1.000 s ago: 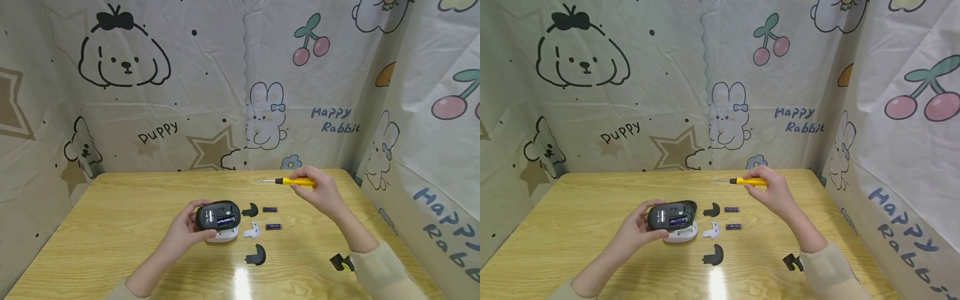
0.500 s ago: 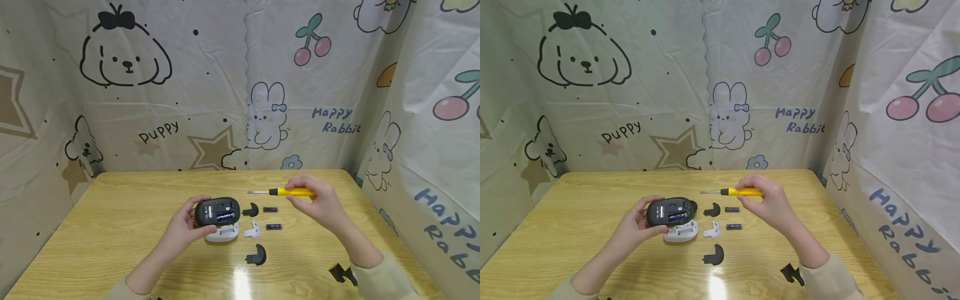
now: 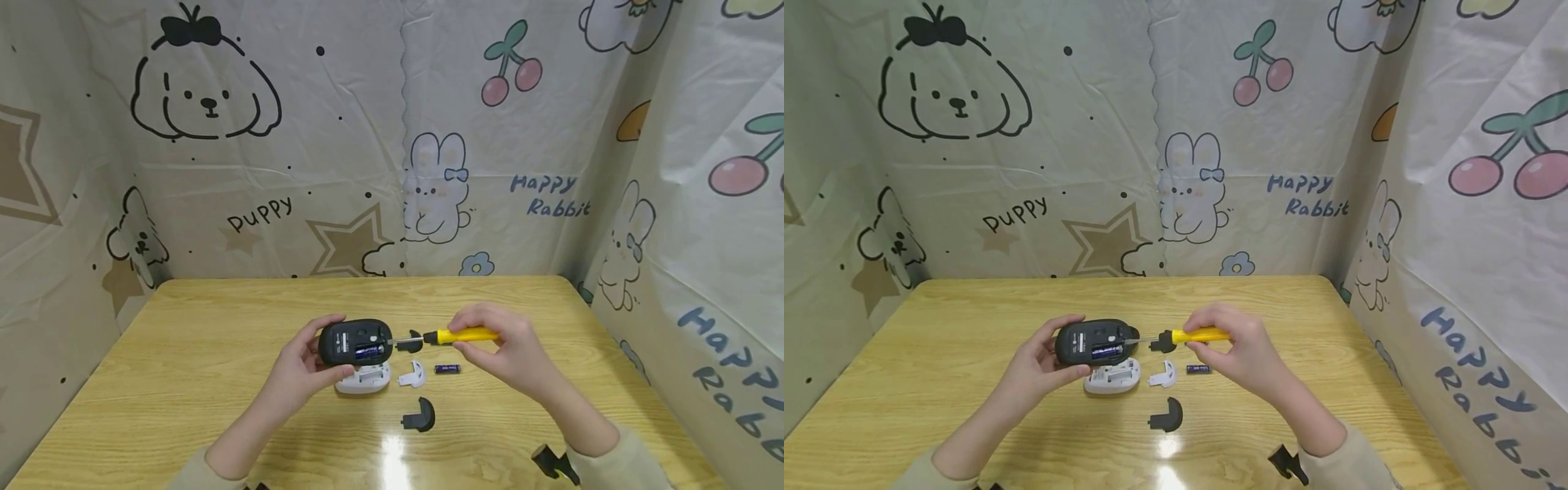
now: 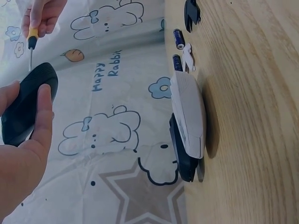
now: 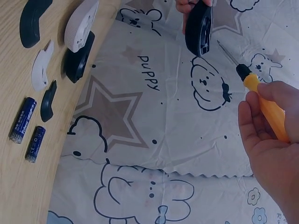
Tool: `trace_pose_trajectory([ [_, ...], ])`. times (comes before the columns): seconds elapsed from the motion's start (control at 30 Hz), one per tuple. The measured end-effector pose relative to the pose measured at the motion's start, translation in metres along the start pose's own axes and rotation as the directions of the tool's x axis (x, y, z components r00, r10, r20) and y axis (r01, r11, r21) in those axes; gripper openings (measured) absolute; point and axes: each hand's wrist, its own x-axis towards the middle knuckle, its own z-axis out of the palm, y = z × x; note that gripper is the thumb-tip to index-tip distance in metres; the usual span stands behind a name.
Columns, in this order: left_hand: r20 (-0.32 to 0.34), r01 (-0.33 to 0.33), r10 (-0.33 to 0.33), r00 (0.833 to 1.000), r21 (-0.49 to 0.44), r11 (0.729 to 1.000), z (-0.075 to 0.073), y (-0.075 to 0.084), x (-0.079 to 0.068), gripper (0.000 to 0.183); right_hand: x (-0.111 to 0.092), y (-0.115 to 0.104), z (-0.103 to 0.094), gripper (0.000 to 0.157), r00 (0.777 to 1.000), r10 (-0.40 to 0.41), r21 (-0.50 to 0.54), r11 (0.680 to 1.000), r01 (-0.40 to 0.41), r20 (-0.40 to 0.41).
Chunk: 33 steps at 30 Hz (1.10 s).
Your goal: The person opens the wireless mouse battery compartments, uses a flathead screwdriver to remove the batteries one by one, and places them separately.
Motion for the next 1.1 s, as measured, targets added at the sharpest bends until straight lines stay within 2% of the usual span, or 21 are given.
trace_pose_trajectory([
  [0.2, -0.019, -0.007, 0.007, 1.0, 0.033, 0.999, 0.0, 0.003, 0.0, 0.075, -0.001, -0.002, 0.005, 0.03, 0.999, -0.034, -0.067, 0.997, 0.035, 0.015],
  [0.57, -0.03, -0.035, 0.037, 0.999, 0.08, 0.996, 0.002, 0.006, -0.002, 0.073, 0.003, -0.004, 0.008, 0.028, 0.998, -0.036, -0.126, 0.991, 0.044, 0.059],
  [0.83, -0.03, -0.063, 0.067, 0.997, 0.108, 0.992, 0.003, 0.006, -0.002, 0.073, 0.008, -0.013, 0.009, 0.029, 0.994, -0.034, -0.21, 0.976, 0.056, 0.106],
  [0.93, -0.03, -0.077, 0.081, 0.996, 0.113, 0.991, 0.004, 0.006, -0.002, 0.072, 0.011, -0.017, 0.009, 0.029, 0.991, -0.061, -0.236, 0.968, 0.089, 0.123],
  [1.1, -0.024, -0.075, 0.079, 0.997, 0.119, 0.99, 0.005, 0.006, -0.002, 0.071, 0.016, -0.023, 0.012, 0.033, 0.976, -0.163, -0.288, 0.937, 0.2, 0.146],
])
